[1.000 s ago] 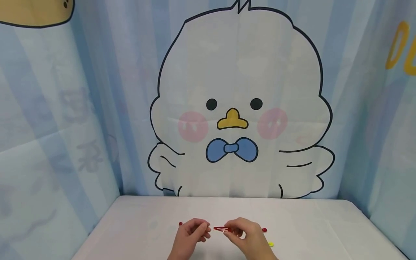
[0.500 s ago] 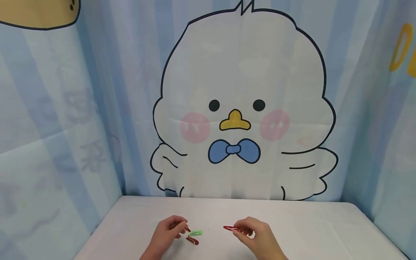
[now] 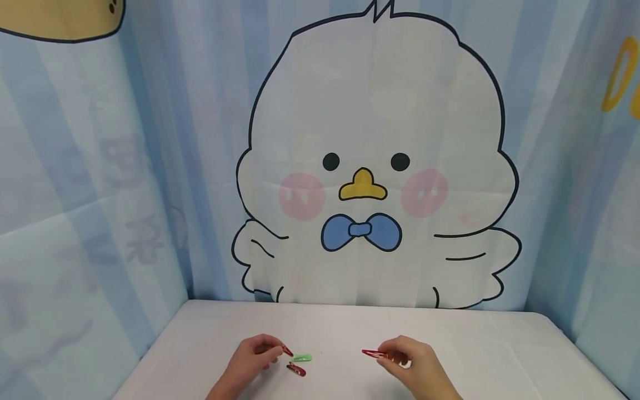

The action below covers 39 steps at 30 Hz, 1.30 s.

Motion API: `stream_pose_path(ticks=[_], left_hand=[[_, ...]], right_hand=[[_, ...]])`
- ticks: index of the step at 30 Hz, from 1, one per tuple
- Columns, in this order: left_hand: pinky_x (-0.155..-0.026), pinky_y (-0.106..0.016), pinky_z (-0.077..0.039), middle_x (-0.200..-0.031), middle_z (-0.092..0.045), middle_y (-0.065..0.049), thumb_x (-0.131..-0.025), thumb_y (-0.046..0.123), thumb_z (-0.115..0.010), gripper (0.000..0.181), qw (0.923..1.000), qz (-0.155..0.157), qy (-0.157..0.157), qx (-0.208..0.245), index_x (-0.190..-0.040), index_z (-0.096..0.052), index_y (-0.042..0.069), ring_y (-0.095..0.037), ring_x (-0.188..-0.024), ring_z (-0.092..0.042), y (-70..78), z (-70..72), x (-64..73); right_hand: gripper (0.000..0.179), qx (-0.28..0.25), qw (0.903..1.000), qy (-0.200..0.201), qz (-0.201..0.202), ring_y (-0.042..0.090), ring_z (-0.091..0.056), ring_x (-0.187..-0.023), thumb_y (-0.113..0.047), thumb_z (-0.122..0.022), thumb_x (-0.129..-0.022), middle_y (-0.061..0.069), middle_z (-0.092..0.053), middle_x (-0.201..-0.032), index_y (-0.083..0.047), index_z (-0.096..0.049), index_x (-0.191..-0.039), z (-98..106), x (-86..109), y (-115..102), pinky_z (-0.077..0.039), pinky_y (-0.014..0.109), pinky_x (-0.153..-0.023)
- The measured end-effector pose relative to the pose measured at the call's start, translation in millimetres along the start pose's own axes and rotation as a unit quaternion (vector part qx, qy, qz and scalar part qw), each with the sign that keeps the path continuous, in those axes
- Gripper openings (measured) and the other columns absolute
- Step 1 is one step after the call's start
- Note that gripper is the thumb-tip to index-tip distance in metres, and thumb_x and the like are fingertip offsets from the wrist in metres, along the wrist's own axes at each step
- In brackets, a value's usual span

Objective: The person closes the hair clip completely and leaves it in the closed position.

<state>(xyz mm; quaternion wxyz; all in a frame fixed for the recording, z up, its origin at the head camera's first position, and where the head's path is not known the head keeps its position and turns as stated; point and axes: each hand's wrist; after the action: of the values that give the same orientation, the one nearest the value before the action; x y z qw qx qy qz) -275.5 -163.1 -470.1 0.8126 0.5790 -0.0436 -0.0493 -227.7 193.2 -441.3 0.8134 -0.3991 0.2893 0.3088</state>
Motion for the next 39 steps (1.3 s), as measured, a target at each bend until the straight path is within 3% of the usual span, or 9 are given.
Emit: stream_pose_path(ticks=[7,13,15,19,21,26,30,32,39], left_hand=[[-0.071,-0.035,-0.051,-0.091,-0.069,0.000,-0.090,0.009,-0.073,0.015,0.9977,-0.025,-0.046,-0.042,-0.103,-0.072,0.001,-0.017,-0.081,-0.060,-1.5,3.5,-5.2],[-0.073,-0.034,-0.051,-0.088,-0.067,0.000,-0.088,0.008,-0.075,0.014,0.9956,-0.039,-0.065,-0.055,-0.101,-0.072,0.002,-0.018,-0.081,-0.058,-1.8,5.2,-7.6],[-0.072,-0.033,-0.049,-0.087,-0.066,0.000,-0.088,0.009,-0.075,0.014,0.9944,-0.052,-0.069,-0.060,-0.100,-0.072,0.002,-0.018,-0.080,-0.057,-1.7,5.4,-8.9],[-0.068,-0.030,-0.046,-0.085,-0.065,0.000,-0.087,0.009,-0.076,0.014,0.9924,-0.070,-0.079,-0.062,-0.099,-0.072,0.001,-0.018,-0.077,-0.055,-3.8,4.2,-10.6],[-0.068,-0.030,-0.045,-0.085,-0.064,0.001,-0.086,0.008,-0.076,0.015,0.9925,-0.064,-0.085,-0.061,-0.099,-0.073,0.001,-0.018,-0.076,-0.054,-6.6,3.3,-10.9],[-0.068,-0.032,-0.042,-0.086,-0.062,0.000,-0.086,0.007,-0.077,0.014,0.9926,-0.037,-0.096,-0.065,-0.099,-0.073,0.002,-0.018,-0.075,-0.051,-13.0,0.2,-10.8],[-0.068,-0.032,-0.042,-0.087,-0.062,0.000,-0.086,0.007,-0.077,0.015,0.9918,-0.037,-0.101,-0.069,-0.099,-0.074,0.003,-0.018,-0.075,-0.050,-13.7,-3.9,-11.1],[-0.068,-0.032,-0.041,-0.087,-0.062,0.000,-0.084,0.006,-0.077,0.014,0.9916,-0.035,-0.099,-0.075,-0.099,-0.075,0.004,-0.018,-0.075,-0.050,-13.2,-5.6,-11.1],[-0.068,-0.033,-0.038,-0.083,-0.058,0.000,-0.082,0.006,-0.079,0.014,0.9889,-0.029,-0.096,-0.110,-0.095,-0.076,0.009,-0.019,-0.075,-0.048,-13.6,-8.2,-13.4]], right_hand=[[0.017,0.013,0.9928,-0.059,-0.104,0.002,-0.052,-0.068,-0.008,-0.083,-0.081,-0.019,-0.060,-0.079,-0.019,-0.073,-0.089,17,4.7,6,-0.047,0.024,-0.059],[0.018,0.015,0.9942,-0.061,-0.088,0.002,-0.053,-0.067,-0.007,-0.085,-0.079,-0.019,-0.061,-0.079,-0.018,-0.073,-0.088,26,12.6,16,-0.047,0.024,-0.058],[0.016,0.009,0.9909,-0.075,-0.112,0.002,-0.052,-0.067,-0.009,-0.085,-0.080,-0.018,-0.061,-0.079,-0.017,-0.073,-0.089,30,14.2,18,-0.047,0.024,-0.058],[0.013,-0.004,0.9688,-0.133,-0.209,0.005,-0.051,-0.067,-0.016,-0.083,-0.083,-0.010,-0.060,-0.078,-0.013,-0.074,-0.093,38,16.6,21,-0.046,0.024,-0.059],[0.014,-0.009,0.9559,-0.161,-0.245,0.006,-0.050,-0.067,-0.017,-0.082,-0.085,-0.006,-0.060,-0.078,-0.010,-0.074,-0.094,41,19.4,24,-0.045,0.024,-0.059],[0.013,-0.019,0.9344,-0.207,-0.289,0.012,-0.049,-0.069,-0.015,-0.079,-0.087,-0.002,-0.059,-0.078,-0.006,-0.073,-0.095,47,28.3,33,-0.043,0.024,-0.061],[0.013,-0.006,0.9185,-0.221,-0.328,0.018,-0.050,-0.074,-0.015,-0.078,-0.088,-0.001,-0.057,-0.078,-0.005,-0.073,-0.095,48,32.4,38,-0.043,0.026,-0.063],[0.013,0.002,0.9127,-0.225,-0.341,0.018,-0.050,-0.075,-0.015,-0.078,-0.089,-0.001,-0.057,-0.078,-0.005,-0.073,-0.094,48,34.0,41,-0.044,0.026,-0.064],[0.010,-0.006,0.9058,-0.244,-0.346,0.019,-0.050,-0.072,-0.017,-0.078,-0.089,-0.002,-0.055,-0.075,-0.009,-0.073,-0.090,49,37.8,47,-0.041,0.025,-0.062]])
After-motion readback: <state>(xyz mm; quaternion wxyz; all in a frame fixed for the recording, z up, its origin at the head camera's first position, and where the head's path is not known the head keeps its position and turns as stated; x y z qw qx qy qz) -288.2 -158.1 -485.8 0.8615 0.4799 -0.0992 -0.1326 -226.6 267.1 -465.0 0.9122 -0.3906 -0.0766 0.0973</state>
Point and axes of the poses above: each hand's wrist, its own x-axis away from the middle knuckle, its own z-axis out of the back of the hand, y = z × x
